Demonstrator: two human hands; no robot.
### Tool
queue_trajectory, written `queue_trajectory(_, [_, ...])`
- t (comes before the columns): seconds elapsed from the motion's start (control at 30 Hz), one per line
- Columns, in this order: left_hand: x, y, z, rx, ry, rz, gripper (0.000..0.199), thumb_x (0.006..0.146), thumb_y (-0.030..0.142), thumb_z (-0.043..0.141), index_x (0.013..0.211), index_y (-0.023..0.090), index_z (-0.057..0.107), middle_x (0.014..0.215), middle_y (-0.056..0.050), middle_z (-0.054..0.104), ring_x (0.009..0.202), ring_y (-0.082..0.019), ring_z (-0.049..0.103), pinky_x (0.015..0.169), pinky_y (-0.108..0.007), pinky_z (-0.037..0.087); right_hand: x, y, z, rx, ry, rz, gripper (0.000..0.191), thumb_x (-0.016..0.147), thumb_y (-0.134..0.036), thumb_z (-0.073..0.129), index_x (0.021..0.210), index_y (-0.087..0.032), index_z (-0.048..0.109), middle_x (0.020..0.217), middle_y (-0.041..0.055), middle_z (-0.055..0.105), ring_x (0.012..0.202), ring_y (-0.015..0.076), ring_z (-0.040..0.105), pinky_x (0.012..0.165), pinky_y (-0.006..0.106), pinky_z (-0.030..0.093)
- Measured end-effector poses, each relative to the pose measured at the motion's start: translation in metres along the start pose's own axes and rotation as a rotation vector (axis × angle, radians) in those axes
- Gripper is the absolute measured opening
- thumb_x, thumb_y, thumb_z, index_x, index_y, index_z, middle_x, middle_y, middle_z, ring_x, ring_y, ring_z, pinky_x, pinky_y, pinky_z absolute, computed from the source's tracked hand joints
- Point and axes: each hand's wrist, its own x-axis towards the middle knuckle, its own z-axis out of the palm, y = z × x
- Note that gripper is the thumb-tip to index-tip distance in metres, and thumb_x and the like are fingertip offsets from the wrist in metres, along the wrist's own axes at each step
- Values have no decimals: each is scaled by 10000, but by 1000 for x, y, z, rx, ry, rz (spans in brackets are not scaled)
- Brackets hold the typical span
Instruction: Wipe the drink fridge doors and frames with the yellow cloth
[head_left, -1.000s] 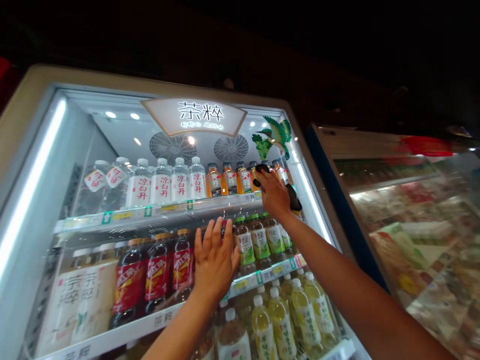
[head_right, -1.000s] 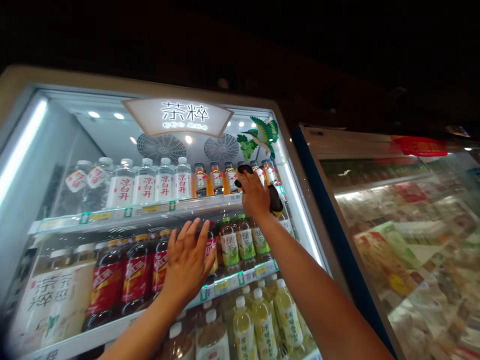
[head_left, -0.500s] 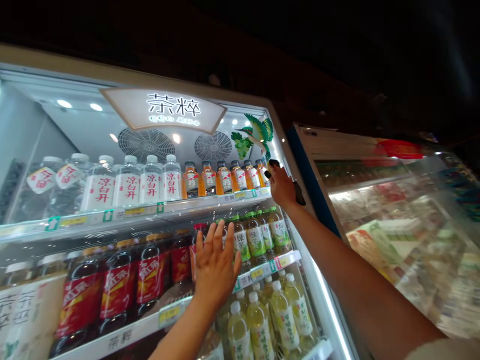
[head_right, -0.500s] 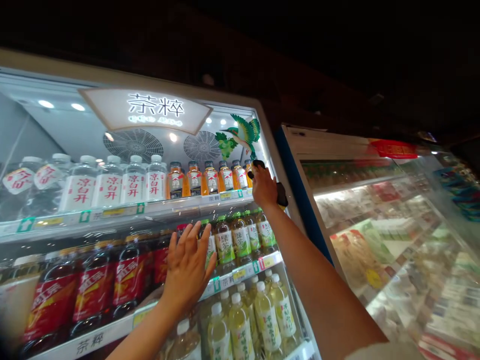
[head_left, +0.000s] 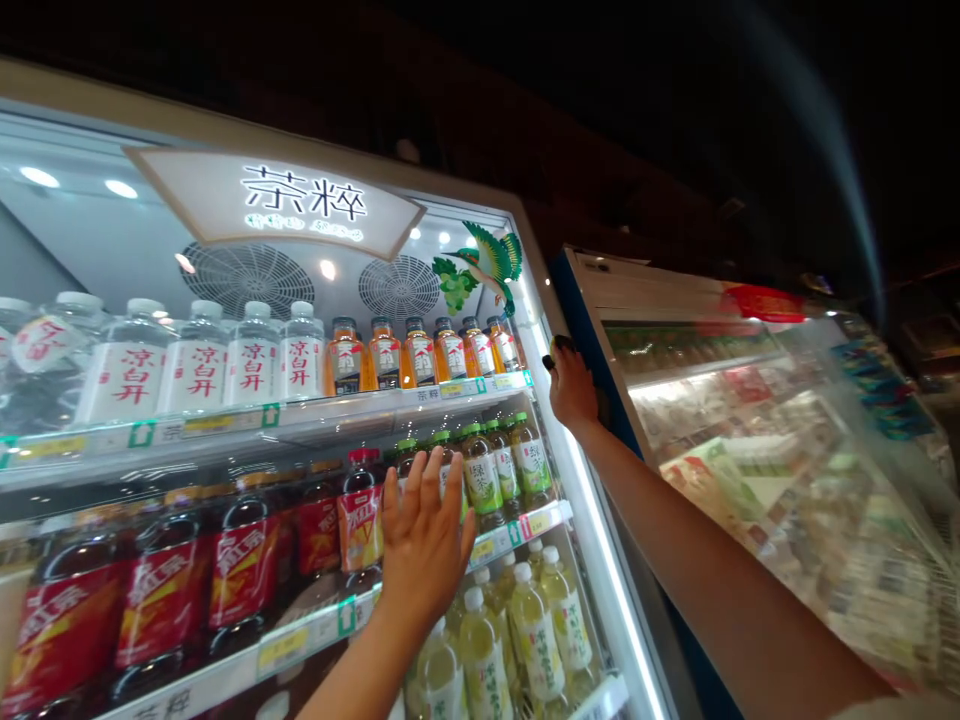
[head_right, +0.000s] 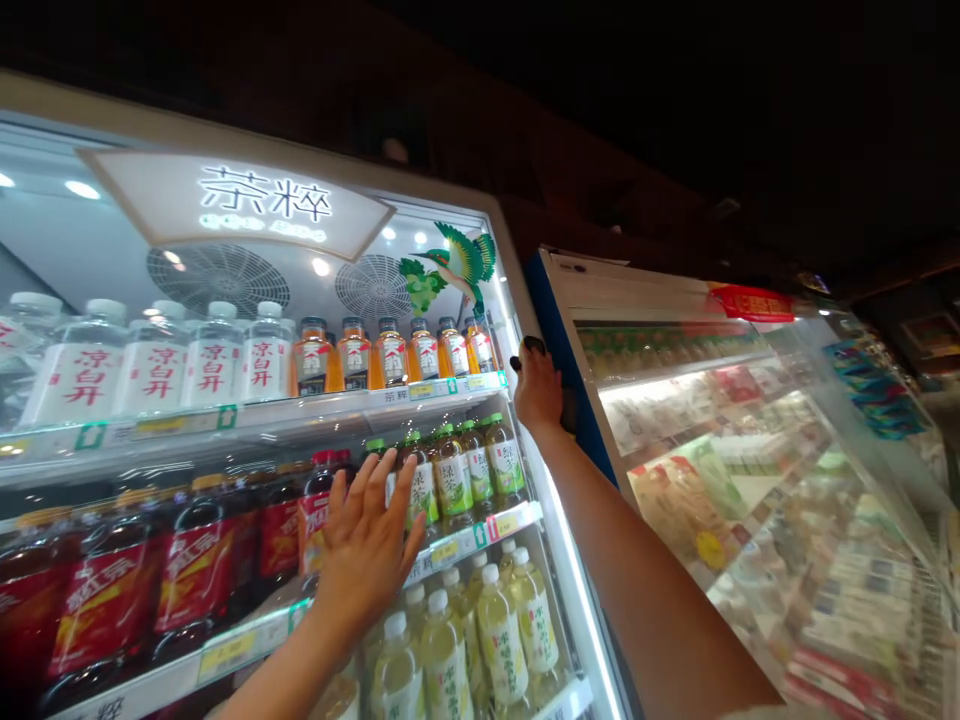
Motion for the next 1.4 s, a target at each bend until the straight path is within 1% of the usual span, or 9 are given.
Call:
queue_trajectory(0.2, [-24, 10, -1, -49, -12, 27, 692, 949, 399, 624, 1568, 167, 420, 1603, -181, 459, 1508, -357, 383, 1302, -578, 147, -73, 53, 13, 27, 133, -98, 540, 1052, -274, 313, 1580, -237, 417, 1547, 145, 536, 1488, 354, 419, 1159, 638, 400])
queue_trajectory(0.4, [-31, 4, -6, -48, -29, 28, 769, 939, 403, 644, 1610, 186, 338, 1608, -167, 451, 1541, -334, 327, 1312, -511, 156, -48, 15, 9, -8, 129, -184, 566, 1025, -209, 375, 1590, -219, 399, 1545, 148, 543, 1501, 346, 406, 1166, 609, 412])
queue_trajectory(0.57, [-45, 5, -18, -21, -77, 12, 691, 954, 392, 620, 1574, 176, 403, 1604, -169, 452, 1531, -340, 344, 1308, -538, 152, -143, 12, -20, 49, -139, -504, 614, 1008, -167, 422, 1596, -341, 390, 1616, 24, 476, 1562, 281, 310, 1239, 560, 350])
queue_trajectory(0.7, [-64, -2, -34, 0, -136, 17, 657, 960, 387, 610, 1552, 157, 442, 1591, -185, 461, 1518, -349, 363, 1302, -549, 169, -161, 26, -27, 95, -98, -343, 582, 1017, -166, 384, 1576, -322, 429, 1579, 72, 521, 1538, 323, 355, 1203, 664, 341])
queue_trajectory(0.93, [-79, -11, -51, 35, -151, -14, 625, 959, 358, 610, 1546, 205, 460, 1588, -163, 466, 1507, -341, 381, 1292, -559, 194, -144, -46, -19, 81, -104, -361, 593, 1005, -182, 435, 1587, -299, 418, 1632, 24, 452, 1566, 294, 295, 1228, 544, 366])
queue_trajectory(1.07, [-88, -18, -66, 45, -181, -25, 650, 950, 352, 617, 1558, 205, 441, 1596, -177, 449, 1514, -345, 367, 1284, -572, 204, -170, -37, -39, 127, -229, -602, 585, 982, -133, 458, 1522, -353, 504, 1579, -3, 525, 1537, 277, 365, 1252, 584, 310])
queue_trajectory(1.17, [-93, -30, -80, 66, -223, -43, 633, 948, 377, 623, 1541, 216, 469, 1598, -172, 448, 1517, -351, 361, 1283, -573, 207, -153, -43, -38, 151, -161, -454, 556, 986, -132, 438, 1501, -321, 533, 1544, 32, 565, 1511, 316, 407, 1235, 656, 290])
queue_trajectory(1.27, [-95, -41, -91, 88, -282, -34, 638, 947, 400, 625, 1533, 192, 482, 1600, -177, 442, 1522, -368, 349, 1280, -565, 221, -131, -91, -25, 176, -84, -318, 574, 984, -135, 434, 1542, -259, 493, 1591, 63, 508, 1551, 330, 326, 1230, 613, 337])
queue_trajectory(1.4, [-96, -50, -101, 96, -349, -15, 670, 948, 421, 626, 1558, 210, 448, 1615, -164, 432, 1534, -357, 329, 1289, -576, 187, -152, -141, -23, 216, -199, -532, 629, 957, -96, 482, 1558, -280, 472, 1619, 27, 468, 1570, 280, 290, 1266, 550, 317])
